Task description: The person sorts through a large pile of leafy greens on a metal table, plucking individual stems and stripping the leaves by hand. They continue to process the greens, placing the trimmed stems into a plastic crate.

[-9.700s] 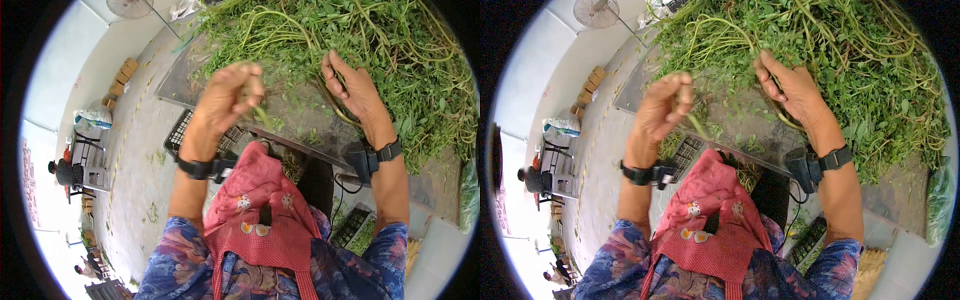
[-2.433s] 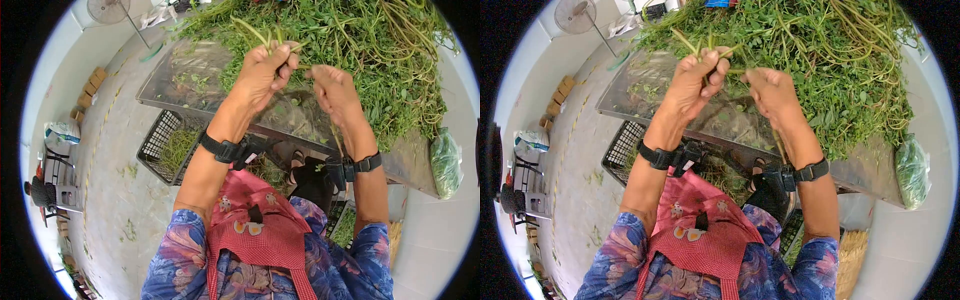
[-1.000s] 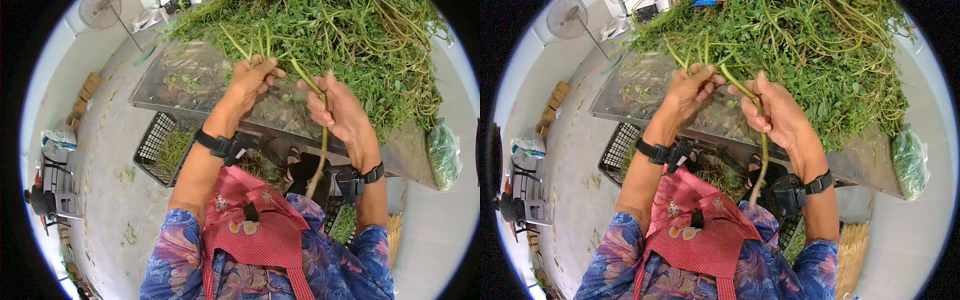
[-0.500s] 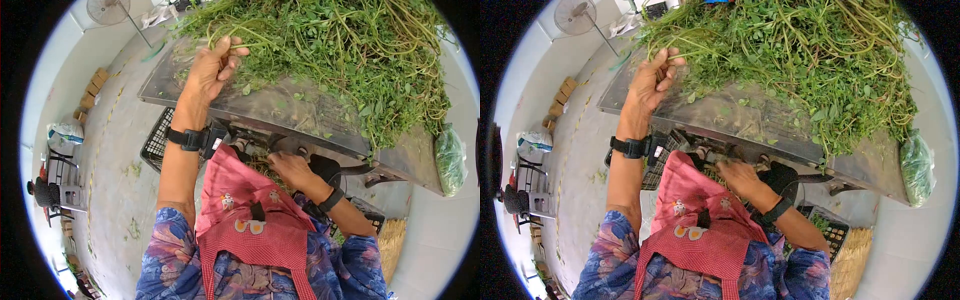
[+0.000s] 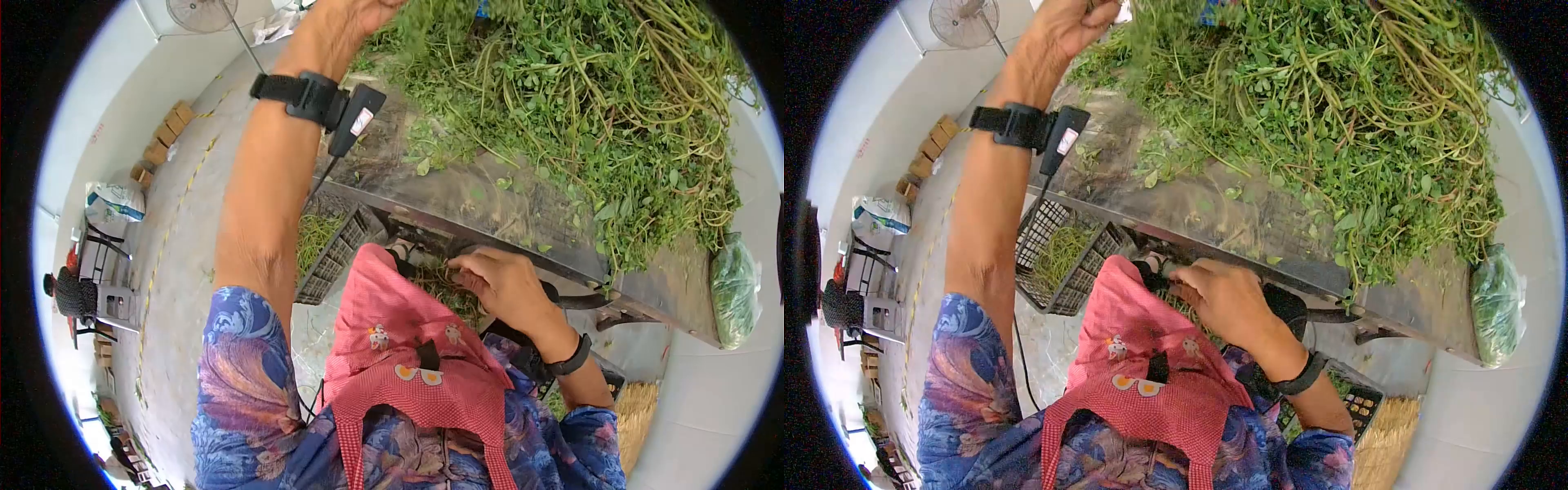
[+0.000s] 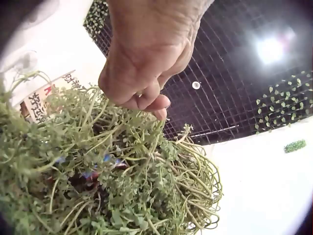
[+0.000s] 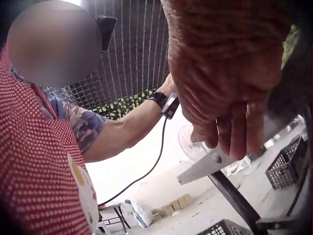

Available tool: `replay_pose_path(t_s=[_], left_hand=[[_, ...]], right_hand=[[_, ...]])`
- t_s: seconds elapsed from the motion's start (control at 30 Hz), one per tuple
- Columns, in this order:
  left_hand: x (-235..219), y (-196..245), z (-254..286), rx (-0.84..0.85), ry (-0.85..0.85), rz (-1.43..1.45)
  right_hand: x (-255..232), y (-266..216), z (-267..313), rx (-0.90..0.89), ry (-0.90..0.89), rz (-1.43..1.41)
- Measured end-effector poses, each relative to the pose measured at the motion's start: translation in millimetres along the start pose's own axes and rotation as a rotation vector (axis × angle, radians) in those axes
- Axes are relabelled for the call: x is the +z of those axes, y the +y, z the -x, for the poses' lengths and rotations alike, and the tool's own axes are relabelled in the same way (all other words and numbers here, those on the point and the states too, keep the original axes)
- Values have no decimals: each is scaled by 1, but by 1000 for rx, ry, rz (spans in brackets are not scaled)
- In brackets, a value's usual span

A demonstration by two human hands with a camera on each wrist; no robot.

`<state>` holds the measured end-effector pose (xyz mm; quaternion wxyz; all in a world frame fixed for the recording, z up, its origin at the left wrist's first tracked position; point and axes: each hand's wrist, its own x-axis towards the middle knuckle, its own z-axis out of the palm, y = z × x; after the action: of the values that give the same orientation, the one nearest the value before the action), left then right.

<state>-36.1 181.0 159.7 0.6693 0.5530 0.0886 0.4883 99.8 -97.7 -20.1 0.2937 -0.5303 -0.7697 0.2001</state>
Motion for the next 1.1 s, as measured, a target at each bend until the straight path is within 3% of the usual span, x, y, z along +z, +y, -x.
replay_pose_path(t_s=[0.1,0.17,0.2,0.27,0.33,0.4,0.53,0.6,0.63,0.7,0.83,0.9,0.93,1.0,1.03,1.1], left_hand=[[7,13,-6,92,-32,-36],[9,5,7,114,-4,-199],[-36,-15,-6,146,-70,-454],[-16,-56,35,38,308,-395],[-52,-112,54,-210,464,-325],[-56,-140,78,-387,638,-252],[-49,-145,97,-395,640,-349],[-59,-141,98,-474,458,-513],[-58,-138,100,-476,463,-521],[-51,-132,107,-244,455,-767],[-44,-119,119,-314,441,-1039],[-55,-119,121,-453,236,-1318],[-51,-121,126,-454,238,-1321],[-32,-125,148,447,501,-1727],[-24,-125,154,450,495,-1730],[-9,-130,167,254,52,-1640]], right_hand=[[-12,8,-16,-30,91,48],[-25,21,-27,-72,255,110],[-31,28,-32,-76,257,109],[-43,44,-42,-19,382,184],[-45,59,-48,63,407,281],[-48,63,-55,179,391,426],[-41,74,-64,155,360,490],[-39,78,-70,201,279,591],[-39,81,-73,198,279,582],[-40,90,-75,129,508,497],[-64,84,-74,251,593,142],[-74,77,-72,425,687,-477],[-78,76,-70,401,687,-588],[-82,83,-67,370,723,-719],[-82,85,-66,337,763,-844],[-80,91,-65,359,769,-871]])
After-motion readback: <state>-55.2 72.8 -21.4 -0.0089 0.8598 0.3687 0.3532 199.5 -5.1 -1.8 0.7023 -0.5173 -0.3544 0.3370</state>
